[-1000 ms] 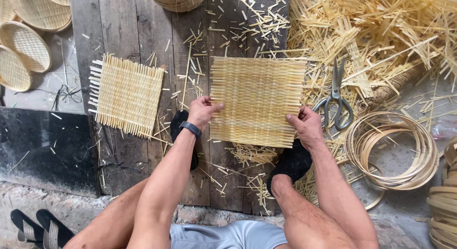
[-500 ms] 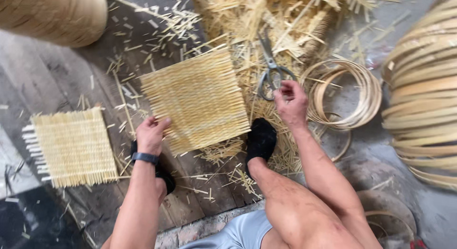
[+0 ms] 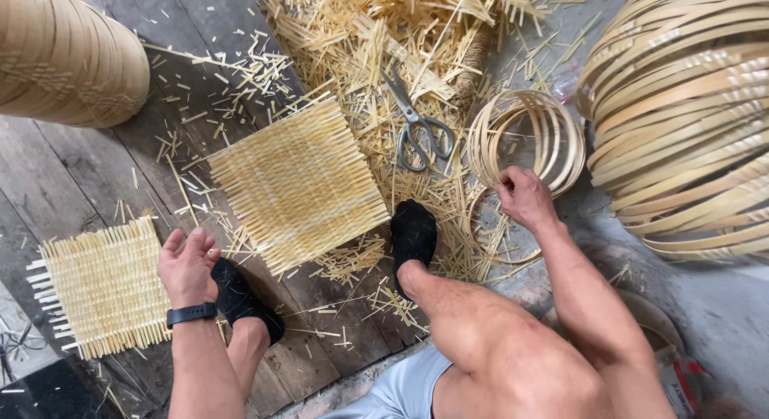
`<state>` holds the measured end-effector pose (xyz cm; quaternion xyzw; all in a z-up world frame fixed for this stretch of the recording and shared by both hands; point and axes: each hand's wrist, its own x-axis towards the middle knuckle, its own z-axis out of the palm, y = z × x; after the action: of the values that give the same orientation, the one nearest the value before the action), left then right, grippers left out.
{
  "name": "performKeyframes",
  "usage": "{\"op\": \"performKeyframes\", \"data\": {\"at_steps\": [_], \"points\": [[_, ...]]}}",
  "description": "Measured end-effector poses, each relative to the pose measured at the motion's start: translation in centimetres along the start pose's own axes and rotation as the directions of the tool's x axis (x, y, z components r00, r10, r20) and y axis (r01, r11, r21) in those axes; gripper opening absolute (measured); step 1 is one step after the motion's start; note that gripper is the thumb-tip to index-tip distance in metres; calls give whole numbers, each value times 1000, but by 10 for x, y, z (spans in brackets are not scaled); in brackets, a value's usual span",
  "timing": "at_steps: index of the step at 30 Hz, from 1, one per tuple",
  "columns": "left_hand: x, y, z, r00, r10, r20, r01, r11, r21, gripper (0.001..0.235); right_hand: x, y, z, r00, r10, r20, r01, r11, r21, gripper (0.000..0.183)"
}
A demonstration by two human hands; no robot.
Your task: The person sits on the floor and repeatedly places a circular bamboo frame onto a woven bamboo mat, then uses shears to trim the excess matting around the frame. The finished trays are stacked nearby.
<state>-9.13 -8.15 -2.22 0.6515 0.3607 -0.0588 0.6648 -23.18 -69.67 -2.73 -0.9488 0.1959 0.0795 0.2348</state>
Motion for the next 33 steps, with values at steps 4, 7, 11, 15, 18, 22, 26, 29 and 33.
{"op": "performKeyframes", "data": {"at_steps": [4,7,11,15,18,22,26,29,33], "points": [[-10,10,2,1000,13,23,-12,998,-56,55,7,-8,-15,996,-90,-21,86,985,-152,26],[-22,20,7,998,53,36,-50,996,-75,55,8,-25,-30,967,-223,-124,186,948,-258,22],[-45,38,28,984,173,29,-173,985,-23,53,16,-60,-77,923,-332,-193,271,920,-283,22],[-82,63,66,941,326,94,-335,936,104,44,8,-118,-141,749,-613,-249,591,789,-166,17],[-119,85,101,898,298,323,-359,922,146,40,-2,-175,-180,640,-759,-125,738,651,-177,18],[-152,116,146,820,57,569,42,986,-160,47,-17,-251,-201,335,-937,101,919,301,-254,19],[-156,134,152,770,158,618,337,722,-605,45,-32,-304,-196,174,-966,189,969,134,-205,27],[-148,129,132,794,154,588,293,750,-593,37,-28,-324,-193,283,-940,-191,952,300,-63,44],[-137,119,110,769,127,627,343,745,-572,34,12,-339,-181,780,-612,-132,563,594,574,40]]}}
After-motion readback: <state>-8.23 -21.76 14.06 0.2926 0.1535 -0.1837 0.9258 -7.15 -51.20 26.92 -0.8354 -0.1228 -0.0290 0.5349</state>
